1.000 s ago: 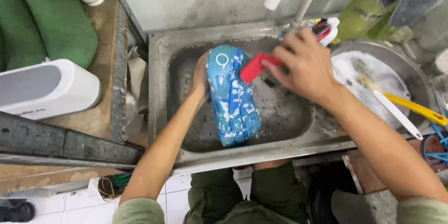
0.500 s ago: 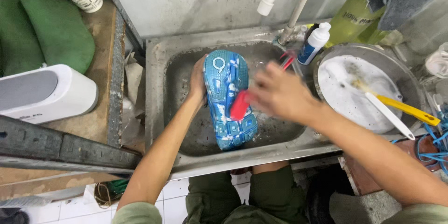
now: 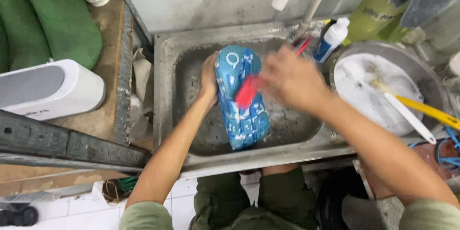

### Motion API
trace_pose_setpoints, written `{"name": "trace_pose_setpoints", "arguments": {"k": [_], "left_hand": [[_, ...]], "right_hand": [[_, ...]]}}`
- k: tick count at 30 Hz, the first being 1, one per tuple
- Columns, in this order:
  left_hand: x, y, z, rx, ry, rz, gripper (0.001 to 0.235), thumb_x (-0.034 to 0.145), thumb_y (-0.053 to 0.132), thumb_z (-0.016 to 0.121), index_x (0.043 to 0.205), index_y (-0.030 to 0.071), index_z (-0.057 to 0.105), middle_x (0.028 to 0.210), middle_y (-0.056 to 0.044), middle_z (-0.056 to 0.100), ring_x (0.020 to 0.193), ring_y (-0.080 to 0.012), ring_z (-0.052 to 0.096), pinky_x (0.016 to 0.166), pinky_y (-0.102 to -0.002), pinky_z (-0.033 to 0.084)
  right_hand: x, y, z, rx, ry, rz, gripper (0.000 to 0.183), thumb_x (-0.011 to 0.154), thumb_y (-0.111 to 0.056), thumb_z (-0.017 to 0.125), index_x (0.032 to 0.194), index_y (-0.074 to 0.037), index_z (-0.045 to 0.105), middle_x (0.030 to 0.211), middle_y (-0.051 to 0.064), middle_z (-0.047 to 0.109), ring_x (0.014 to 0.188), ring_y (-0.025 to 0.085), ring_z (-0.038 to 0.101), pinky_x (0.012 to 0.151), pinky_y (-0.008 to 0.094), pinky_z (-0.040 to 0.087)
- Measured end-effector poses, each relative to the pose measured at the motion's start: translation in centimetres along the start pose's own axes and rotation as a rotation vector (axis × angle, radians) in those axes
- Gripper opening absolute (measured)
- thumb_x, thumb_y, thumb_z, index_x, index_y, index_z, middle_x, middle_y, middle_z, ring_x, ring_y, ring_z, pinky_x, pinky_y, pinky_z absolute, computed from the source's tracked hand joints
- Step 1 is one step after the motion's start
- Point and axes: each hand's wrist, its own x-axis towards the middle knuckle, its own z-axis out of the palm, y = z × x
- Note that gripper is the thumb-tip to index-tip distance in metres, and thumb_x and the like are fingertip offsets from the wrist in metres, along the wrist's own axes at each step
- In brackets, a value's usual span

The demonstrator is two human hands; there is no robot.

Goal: The person scrubs a blue shoe with a red brush in a sink, rinses it under running water, and repeats the scrubbing and rinsing cycle. The shoe is turned and held by hand while being cleaned.

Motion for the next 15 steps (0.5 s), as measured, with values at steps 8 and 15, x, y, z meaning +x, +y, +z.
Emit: {"name": "trace_pose_setpoints", "arguments": {"k": [8,15], "left_hand": [[-1.8,0.6,-1.1,0.056,0.077,0.041,0.029,0.096,0.032,0.054,0.081,0.01,0.066,0.08,-0.004,0.057,0.08,-0.0163,0.055,0.082,-0.032,0.045],[-0.1,-1.0,-0.1,0.122,0.095,0.04,0.039,0.096,0.042,0.054,0.071,0.013,0.056,0.065,0.001,0.051,0.063,-0.0124,0.053,0.069,-0.03,0.044]], "right_hand": [[-3.2,-6.4,-0.7,0.193,-0.125,0.431,0.029,0.087,-0.04,0.063,0.07,-0.018,0.058,0.067,-0.001,0.047,0.068,0.02,0.054,0.049,0.029,0.048],[-0.9,-7.5,-2.3,0.4,-0.264,0.788,0.037,0.089,-0.047,0.063,0.078,-0.011,0.059,0.063,0.008,0.057,0.065,0.031,0.064,0.057,0.038,0.051]]}}
